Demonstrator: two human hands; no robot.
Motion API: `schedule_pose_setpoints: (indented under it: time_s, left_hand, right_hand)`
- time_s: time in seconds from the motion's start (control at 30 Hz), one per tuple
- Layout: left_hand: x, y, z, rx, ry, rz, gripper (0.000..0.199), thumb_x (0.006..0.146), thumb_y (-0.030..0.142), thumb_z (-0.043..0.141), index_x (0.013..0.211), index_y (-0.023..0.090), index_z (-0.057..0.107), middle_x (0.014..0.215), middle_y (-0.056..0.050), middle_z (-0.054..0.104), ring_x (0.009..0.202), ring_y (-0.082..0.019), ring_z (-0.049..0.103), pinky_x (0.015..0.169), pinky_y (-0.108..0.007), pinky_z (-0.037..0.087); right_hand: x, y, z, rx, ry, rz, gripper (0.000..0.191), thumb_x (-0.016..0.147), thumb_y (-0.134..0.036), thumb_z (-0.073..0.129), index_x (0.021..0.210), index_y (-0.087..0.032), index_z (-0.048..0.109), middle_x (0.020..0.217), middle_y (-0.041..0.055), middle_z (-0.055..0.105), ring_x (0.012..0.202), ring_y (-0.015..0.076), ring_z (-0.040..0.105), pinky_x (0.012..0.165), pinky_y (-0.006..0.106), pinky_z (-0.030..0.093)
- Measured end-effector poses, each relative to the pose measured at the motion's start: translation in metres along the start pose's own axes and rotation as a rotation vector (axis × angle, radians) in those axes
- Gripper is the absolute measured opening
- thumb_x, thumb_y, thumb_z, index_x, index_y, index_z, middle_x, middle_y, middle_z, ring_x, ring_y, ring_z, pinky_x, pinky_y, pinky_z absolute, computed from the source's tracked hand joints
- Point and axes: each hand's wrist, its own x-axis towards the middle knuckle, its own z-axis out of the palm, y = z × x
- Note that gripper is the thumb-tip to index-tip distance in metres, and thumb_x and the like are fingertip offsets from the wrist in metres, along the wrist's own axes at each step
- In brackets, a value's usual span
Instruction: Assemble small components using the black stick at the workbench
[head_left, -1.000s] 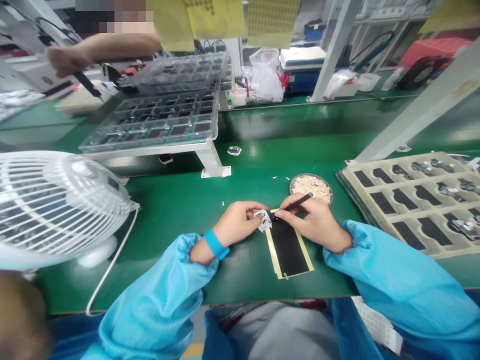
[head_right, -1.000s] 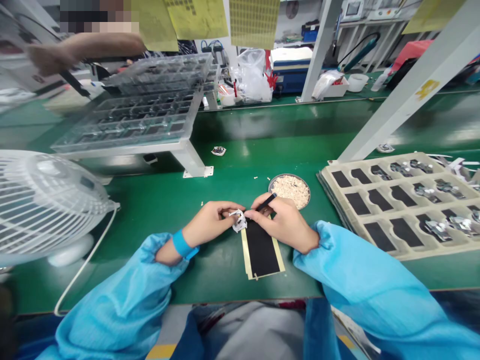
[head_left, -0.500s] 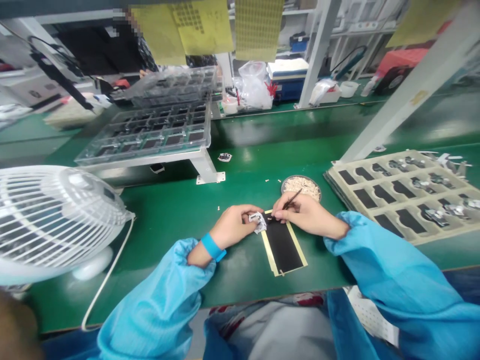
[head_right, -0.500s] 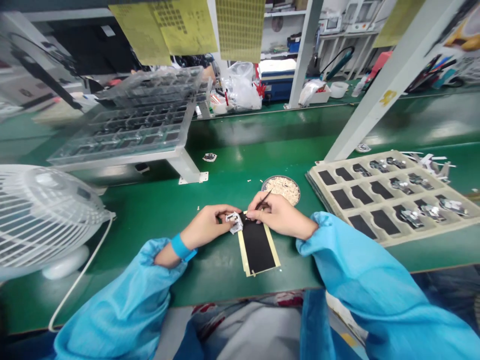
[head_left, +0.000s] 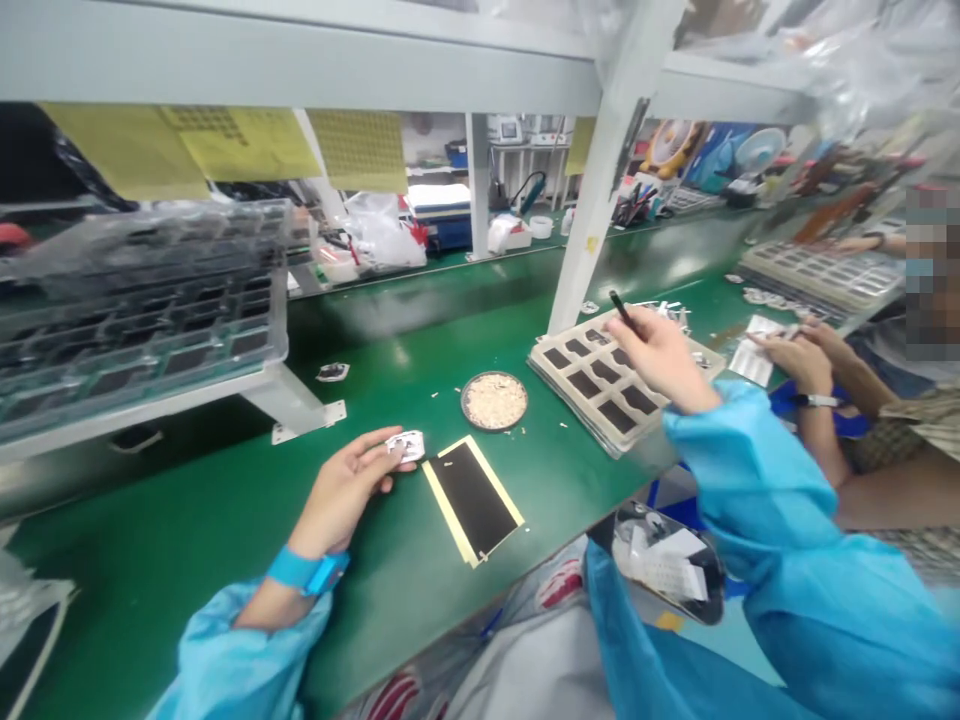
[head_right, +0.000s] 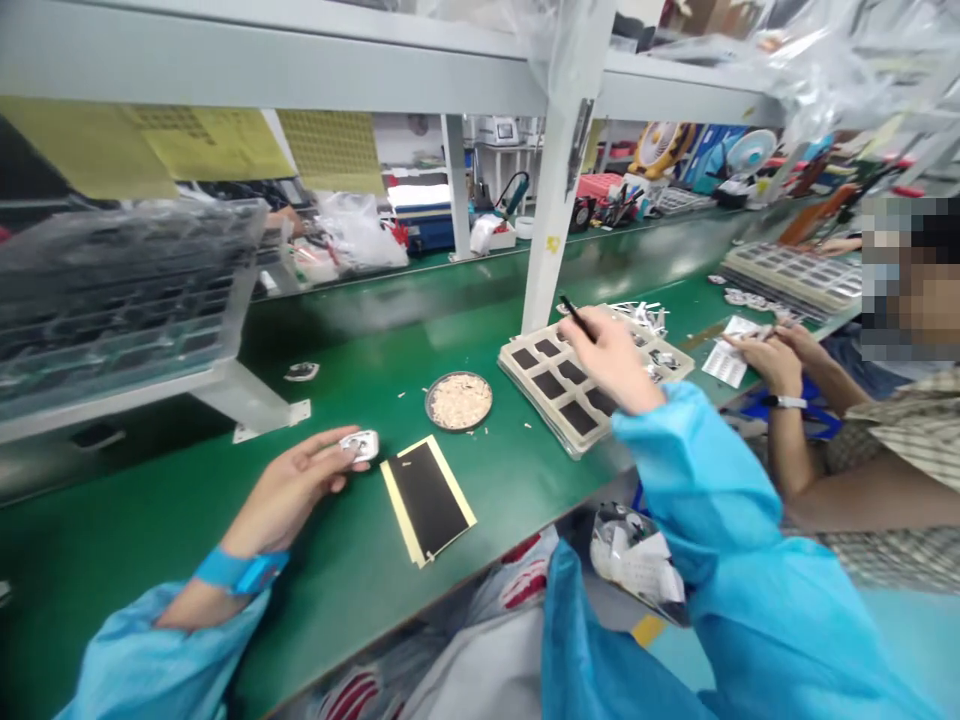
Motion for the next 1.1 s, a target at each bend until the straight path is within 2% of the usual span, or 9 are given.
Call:
schedule_pose_setpoints:
  time_s: [0.1,0.17,0.33,0.53,0.67,0.8,0.9,0.97,1.1]
  left_hand:
    - [-0.002,-0.001,0.004,-0.043,-0.044,-0.024,0.071,0.072,0.044,0.081,0.131,0.011,0.057,0.099,-0.014,0.074,0.086,-0.018,0.067,0.059,-0.018,0.045]
    - [-0.002,-0.005,0.007,-0.063,-0.07,-0.031,0.074,0.072,0.044,0.082,0.134,0.012,0.056,0.102,-0.015,0.074,0.089,-0.019,0.068,0.06,-0.019,0.046]
    - [-0.003,-0.013,0.011,-0.081,-0.1,-0.012,0.079,0.067,0.04,0.085,0.136,0.014,0.055,0.095,-0.012,0.075,0.083,-0.02,0.068,0.059,-0.021,0.046]
    - [-0.009,-0.01,0.02,-0.038,-0.124,0.042,0.052,0.074,0.038,0.081,0.113,0.011,0.06,0.088,-0.009,0.072,0.076,-0.017,0.066,0.053,-0.018,0.041]
    - [-0.012,-0.008,0.025,-0.011,-0.131,0.021,0.05,0.075,0.042,0.08,0.11,0.013,0.06,0.085,-0.007,0.07,0.07,-0.015,0.064,0.047,-0.016,0.037]
    - [-0.013,-0.007,0.027,0.015,-0.134,0.01,0.053,0.076,0.046,0.078,0.114,0.013,0.063,0.09,-0.009,0.071,0.069,-0.015,0.065,0.044,-0.016,0.036]
    - [-0.014,-0.007,0.028,0.016,-0.12,0.001,0.051,0.077,0.05,0.076,0.109,0.012,0.066,0.085,-0.009,0.071,0.064,-0.014,0.064,0.043,-0.016,0.034]
    - [-0.014,-0.007,0.029,0.01,-0.104,-0.009,0.05,0.076,0.05,0.076,0.106,0.012,0.068,0.08,-0.009,0.071,0.061,-0.014,0.064,0.042,-0.016,0.033]
    - [-0.014,-0.008,0.028,-0.002,-0.086,-0.025,0.047,0.074,0.051,0.077,0.1,0.012,0.07,0.073,-0.007,0.07,0.056,-0.013,0.063,0.04,-0.016,0.029]
  right_hand:
    - [0.03,0.057,-0.037,-0.648,-0.035,0.268,0.023,0.09,-0.041,0.068,0.094,-0.019,0.072,0.085,0.0097,0.067,0.088,0.0313,0.064,0.077,0.037,0.049]
    - [0.037,0.085,-0.045,-0.784,-0.11,0.398,0.026,0.086,-0.043,0.072,0.098,-0.02,0.074,0.091,0.0115,0.068,0.091,0.0335,0.065,0.077,0.038,0.05]
    - [0.036,0.108,-0.046,-0.799,-0.162,0.444,0.032,0.083,-0.049,0.074,0.09,-0.018,0.076,0.091,0.0131,0.069,0.087,0.0323,0.066,0.075,0.036,0.051]
    - [0.048,0.108,-0.047,-0.747,-0.234,0.357,0.023,0.078,-0.029,0.077,0.097,-0.017,0.077,0.089,0.0107,0.07,0.085,0.0278,0.066,0.072,0.03,0.048]
    - [0.056,0.106,-0.047,-0.652,-0.315,0.292,0.025,0.076,-0.019,0.075,0.101,-0.018,0.077,0.08,0.0051,0.07,0.076,0.022,0.065,0.067,0.024,0.046]
    - [0.063,0.091,-0.052,-0.586,-0.295,0.242,0.015,0.077,-0.024,0.078,0.089,-0.014,0.076,0.076,0.0046,0.069,0.074,0.0214,0.064,0.065,0.024,0.046]
    - [0.056,0.059,-0.043,-0.282,-0.284,0.129,0.027,0.084,-0.036,0.076,0.099,-0.015,0.075,0.087,0.0051,0.071,0.08,0.0213,0.065,0.071,0.025,0.049]
    - [0.045,0.026,-0.023,0.05,-0.365,0.033,0.036,0.084,-0.045,0.075,0.107,-0.017,0.074,0.092,0.0047,0.072,0.082,0.0212,0.065,0.074,0.027,0.051]
    - [0.015,-0.048,0.044,0.375,-0.543,-0.099,0.032,0.085,-0.047,0.075,0.094,-0.017,0.076,0.089,0.0053,0.072,0.084,0.0221,0.066,0.077,0.029,0.052]
